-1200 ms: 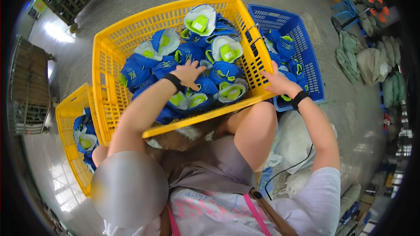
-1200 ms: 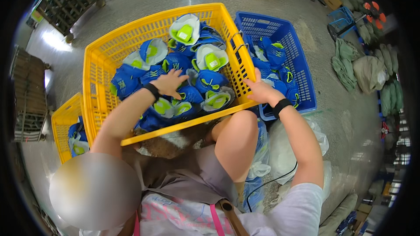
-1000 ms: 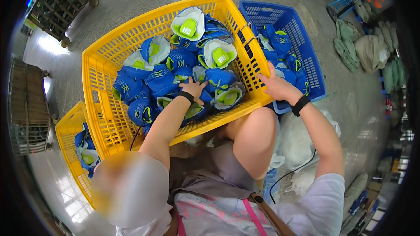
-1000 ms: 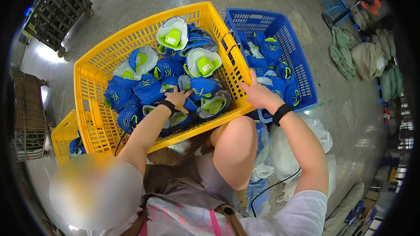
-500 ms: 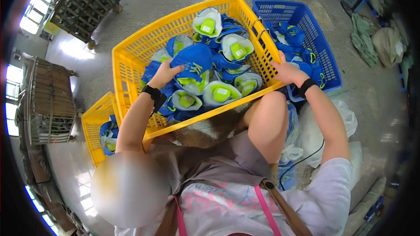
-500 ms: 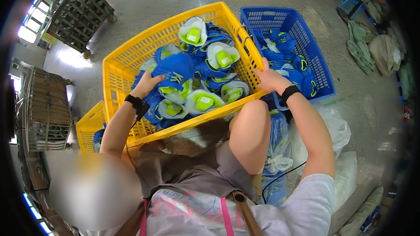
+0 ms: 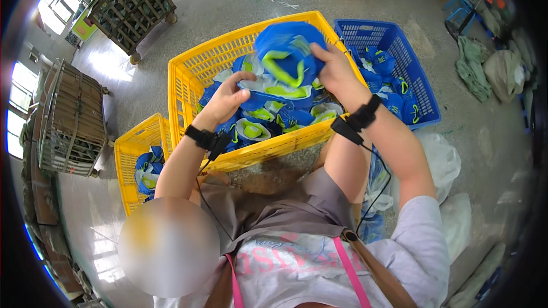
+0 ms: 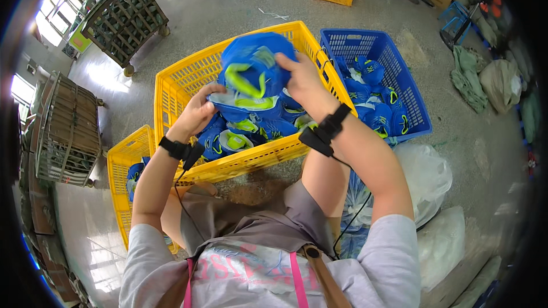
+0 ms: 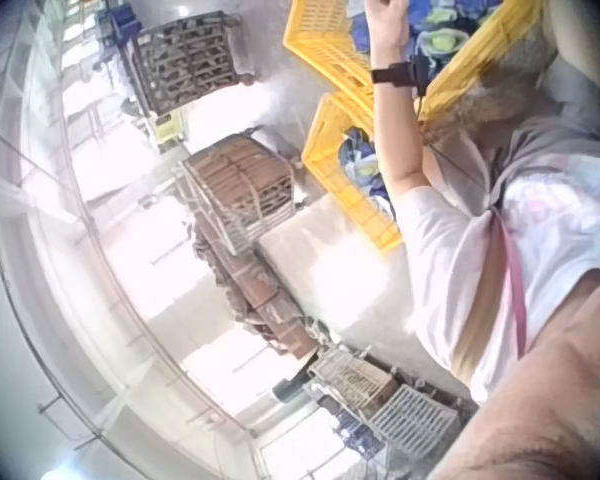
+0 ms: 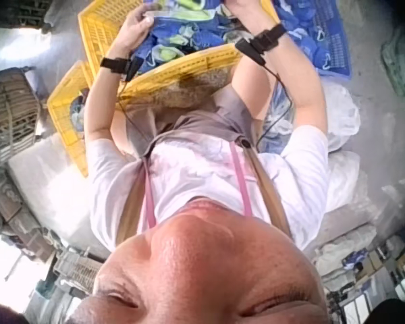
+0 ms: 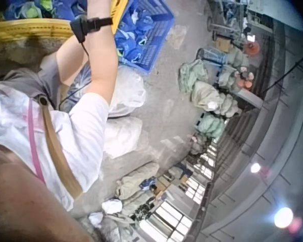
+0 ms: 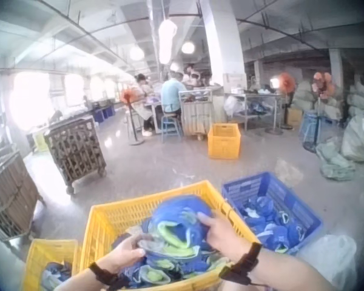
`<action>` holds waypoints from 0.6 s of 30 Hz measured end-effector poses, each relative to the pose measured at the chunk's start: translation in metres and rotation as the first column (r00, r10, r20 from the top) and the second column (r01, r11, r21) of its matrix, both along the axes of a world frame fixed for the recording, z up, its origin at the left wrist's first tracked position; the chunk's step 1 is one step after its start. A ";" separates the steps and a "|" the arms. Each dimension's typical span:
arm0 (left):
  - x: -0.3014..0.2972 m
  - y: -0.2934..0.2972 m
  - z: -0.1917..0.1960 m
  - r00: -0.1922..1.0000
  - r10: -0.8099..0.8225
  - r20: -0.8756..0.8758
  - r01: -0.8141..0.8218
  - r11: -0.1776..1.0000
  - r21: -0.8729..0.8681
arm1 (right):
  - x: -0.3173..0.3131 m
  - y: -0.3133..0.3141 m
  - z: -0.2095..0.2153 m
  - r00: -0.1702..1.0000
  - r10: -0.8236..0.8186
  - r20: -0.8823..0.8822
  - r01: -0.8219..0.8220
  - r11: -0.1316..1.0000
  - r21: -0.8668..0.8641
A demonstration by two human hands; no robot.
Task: Sorting and inspecting blue shoe uppers between multiple yellow and blue plastic crates.
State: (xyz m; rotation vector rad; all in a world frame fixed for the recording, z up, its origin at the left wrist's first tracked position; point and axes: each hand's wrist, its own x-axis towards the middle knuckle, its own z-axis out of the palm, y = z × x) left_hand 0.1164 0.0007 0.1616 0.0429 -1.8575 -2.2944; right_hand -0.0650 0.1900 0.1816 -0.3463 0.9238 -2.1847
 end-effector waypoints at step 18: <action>0.014 0.026 0.034 0.938 0.169 0.303 -0.125 0.980 -0.158 | 0.042 0.031 0.005 0.669 0.464 -0.581 -0.291 0.882 0.370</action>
